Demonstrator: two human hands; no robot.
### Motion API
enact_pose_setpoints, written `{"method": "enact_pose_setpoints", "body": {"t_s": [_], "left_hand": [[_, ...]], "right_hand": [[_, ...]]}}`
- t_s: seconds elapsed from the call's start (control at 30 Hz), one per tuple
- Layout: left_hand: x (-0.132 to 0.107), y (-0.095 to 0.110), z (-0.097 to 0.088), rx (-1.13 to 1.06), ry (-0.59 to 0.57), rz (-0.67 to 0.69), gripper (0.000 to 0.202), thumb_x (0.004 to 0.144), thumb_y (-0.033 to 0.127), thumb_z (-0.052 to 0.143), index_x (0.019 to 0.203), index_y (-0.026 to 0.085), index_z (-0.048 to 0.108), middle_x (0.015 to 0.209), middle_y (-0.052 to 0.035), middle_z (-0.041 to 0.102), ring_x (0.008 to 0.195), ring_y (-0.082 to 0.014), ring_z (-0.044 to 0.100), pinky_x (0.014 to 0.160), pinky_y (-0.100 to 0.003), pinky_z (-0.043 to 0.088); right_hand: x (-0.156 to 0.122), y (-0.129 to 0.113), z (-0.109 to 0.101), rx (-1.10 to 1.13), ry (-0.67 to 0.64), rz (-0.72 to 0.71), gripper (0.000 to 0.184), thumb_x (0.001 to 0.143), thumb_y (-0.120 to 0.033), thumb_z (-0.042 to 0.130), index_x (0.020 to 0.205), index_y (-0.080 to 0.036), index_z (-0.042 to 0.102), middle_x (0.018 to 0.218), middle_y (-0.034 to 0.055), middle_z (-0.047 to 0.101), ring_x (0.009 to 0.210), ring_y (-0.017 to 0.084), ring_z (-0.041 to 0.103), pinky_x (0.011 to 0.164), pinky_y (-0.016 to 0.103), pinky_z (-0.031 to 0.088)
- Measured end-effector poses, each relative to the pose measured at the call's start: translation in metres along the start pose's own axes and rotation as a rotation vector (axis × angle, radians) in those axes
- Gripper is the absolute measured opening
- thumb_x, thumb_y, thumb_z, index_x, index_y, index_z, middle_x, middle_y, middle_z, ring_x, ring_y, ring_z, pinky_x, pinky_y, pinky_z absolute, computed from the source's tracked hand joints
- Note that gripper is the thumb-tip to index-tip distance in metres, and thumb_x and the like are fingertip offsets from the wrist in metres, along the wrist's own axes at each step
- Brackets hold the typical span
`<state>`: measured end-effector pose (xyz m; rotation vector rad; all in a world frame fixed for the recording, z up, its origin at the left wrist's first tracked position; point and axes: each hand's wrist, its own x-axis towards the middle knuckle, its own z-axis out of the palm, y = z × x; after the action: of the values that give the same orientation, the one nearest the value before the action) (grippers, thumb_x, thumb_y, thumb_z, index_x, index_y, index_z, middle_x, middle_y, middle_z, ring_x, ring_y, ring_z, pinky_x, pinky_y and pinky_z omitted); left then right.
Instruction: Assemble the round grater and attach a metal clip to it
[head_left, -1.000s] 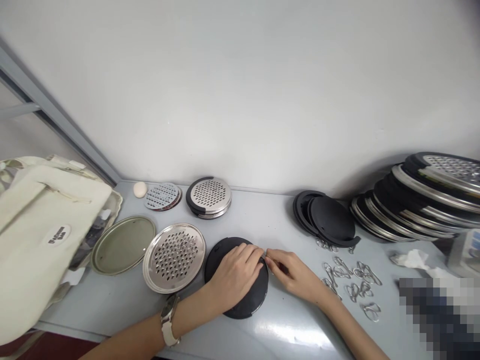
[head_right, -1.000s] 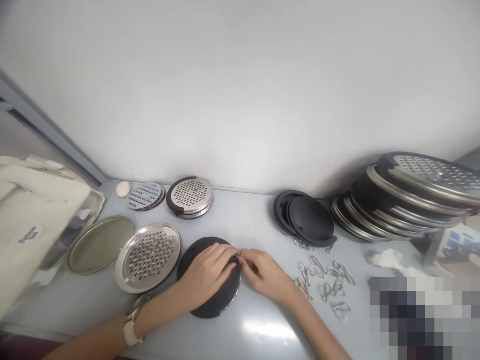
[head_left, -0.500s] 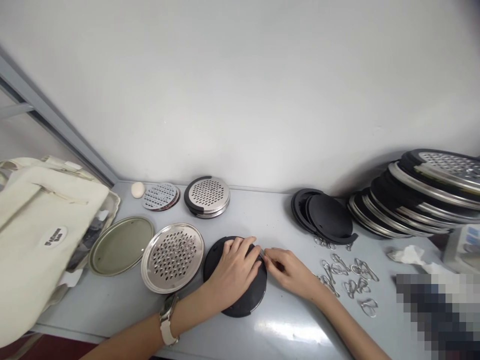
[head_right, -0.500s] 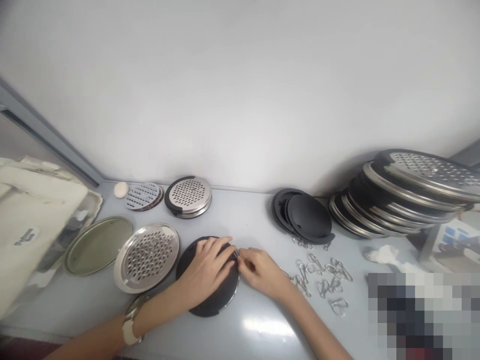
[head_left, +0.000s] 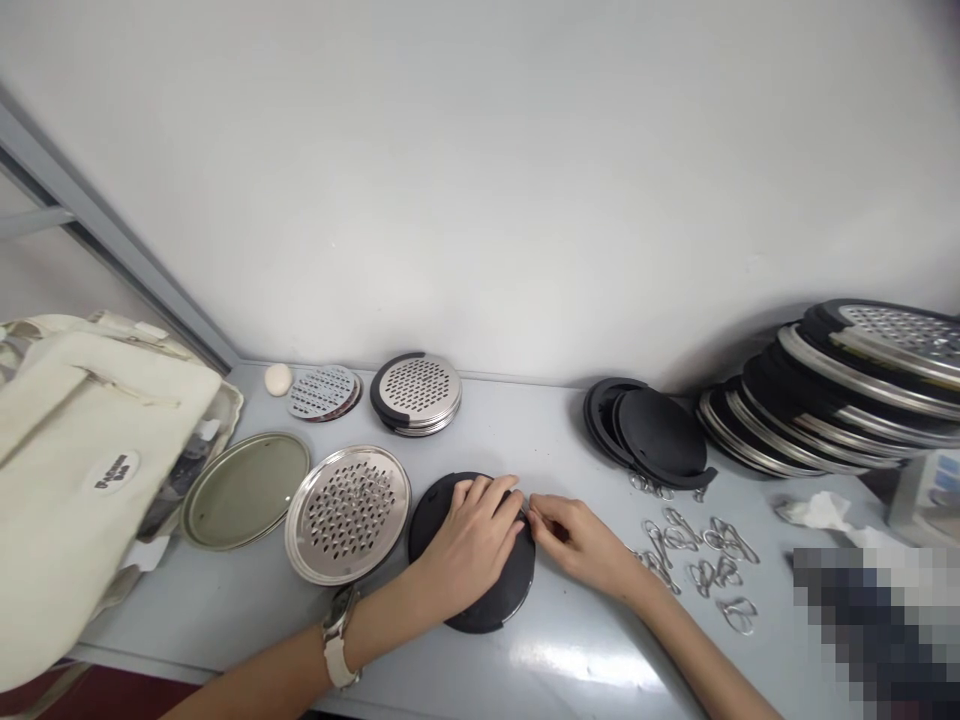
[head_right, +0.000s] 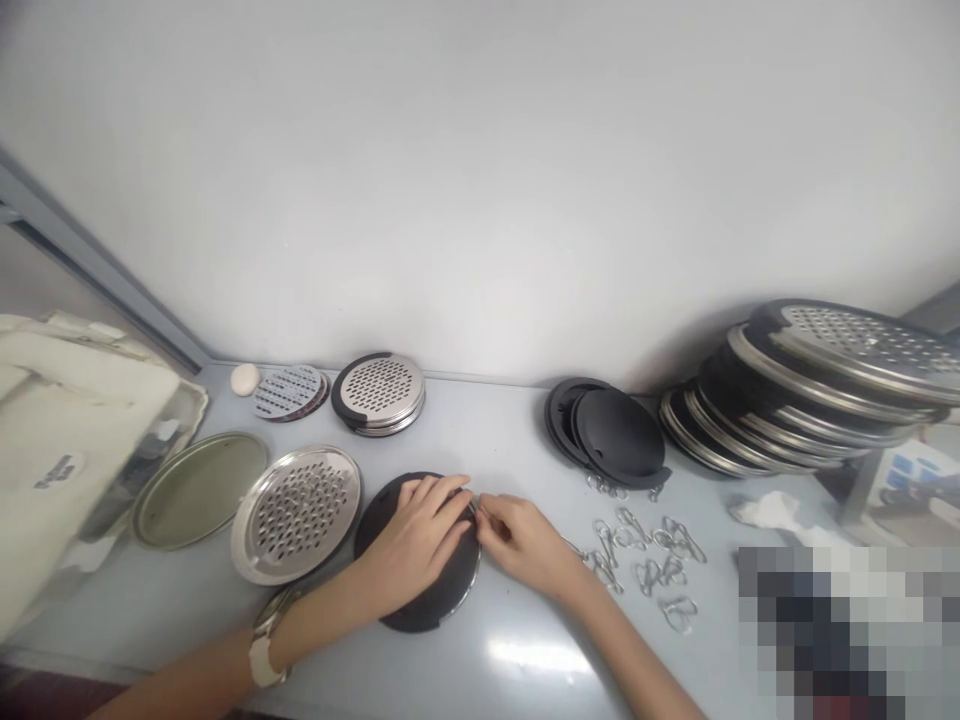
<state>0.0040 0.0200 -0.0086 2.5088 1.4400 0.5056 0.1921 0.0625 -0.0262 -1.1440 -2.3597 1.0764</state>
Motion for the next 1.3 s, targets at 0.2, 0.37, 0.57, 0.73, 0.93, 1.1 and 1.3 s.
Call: {"method": "enact_pose_setpoints", "body": {"t_s": [0.2,0.37,0.57,0.73,0.93,1.1,1.3], "left_hand": [[0.0003,0.0003,0.0003,0.006,0.002,0.002,0.023,0.099,0.021,0.037,0.117,0.018,0.050,0.129,-0.0081,0.051,0.108,-0.0240,0.048,0.090,-0.041,0.037],[0.0003,0.0008,-0.0007,-0.003,0.005,0.002,0.023,0.099,0.020,0.035,0.116,0.019,0.051,0.128,-0.0088,0.052,0.107,-0.0237,0.049,0.090,-0.042,0.038],[0.0003,0.0009,-0.0006,-0.002,0.006,0.000,0.023,0.098,0.019,0.037,0.116,0.019,0.051,0.127,-0.0082,0.052,0.106,-0.0229,0.049,0.090,-0.041,0.040],[-0.0001,0.0011,-0.0009,0.005,0.005,0.002,0.024,0.097,0.018,0.040,0.118,0.019,0.051,0.126,-0.0080,0.052,0.107,-0.0225,0.050,0.090,-0.040,0.040],[-0.0008,0.0016,-0.0008,-0.001,-0.009,0.009,0.023,0.097,0.018,0.040,0.117,0.018,0.050,0.126,-0.0078,0.052,0.107,-0.0223,0.050,0.090,-0.040,0.040],[-0.0002,0.0020,-0.0008,0.007,-0.010,0.013,0.023,0.098,0.018,0.039,0.118,0.018,0.050,0.126,-0.0085,0.052,0.107,-0.0224,0.050,0.090,-0.040,0.040],[0.0001,0.0025,-0.0009,0.012,0.001,0.018,0.023,0.097,0.018,0.040,0.118,0.018,0.050,0.125,-0.0082,0.053,0.107,-0.0218,0.052,0.090,-0.039,0.041]], "right_hand": [[-0.0005,-0.0006,0.0000,0.026,0.014,0.005,0.028,0.095,-0.024,0.037,0.068,-0.022,0.028,0.061,-0.0055,0.036,0.056,0.012,0.035,0.053,0.025,0.027],[-0.0008,-0.0015,-0.0002,0.034,0.024,0.007,0.027,0.094,-0.023,0.038,0.068,-0.022,0.029,0.060,-0.0057,0.036,0.056,0.012,0.034,0.052,0.025,0.027],[-0.0001,0.0006,0.0027,0.006,0.043,0.007,0.026,0.092,-0.021,0.039,0.068,-0.022,0.031,0.060,-0.0055,0.037,0.055,0.011,0.036,0.051,0.024,0.027],[0.0010,0.0015,0.0044,-0.028,0.038,0.011,0.024,0.087,-0.015,0.042,0.067,-0.022,0.030,0.059,-0.0058,0.038,0.055,0.011,0.037,0.052,0.023,0.027],[0.0011,0.0016,0.0032,-0.039,0.039,0.004,0.023,0.084,-0.014,0.043,0.066,-0.022,0.031,0.061,-0.0056,0.041,0.057,0.011,0.039,0.053,0.023,0.027],[0.0001,0.0005,0.0018,-0.020,0.036,-0.009,0.025,0.089,-0.017,0.041,0.066,-0.021,0.033,0.060,-0.0051,0.039,0.056,0.011,0.038,0.052,0.024,0.028],[-0.0003,-0.0014,-0.0010,0.005,0.020,-0.018,0.026,0.090,-0.019,0.040,0.066,-0.021,0.032,0.059,-0.0055,0.036,0.055,0.011,0.036,0.052,0.024,0.028]]}}
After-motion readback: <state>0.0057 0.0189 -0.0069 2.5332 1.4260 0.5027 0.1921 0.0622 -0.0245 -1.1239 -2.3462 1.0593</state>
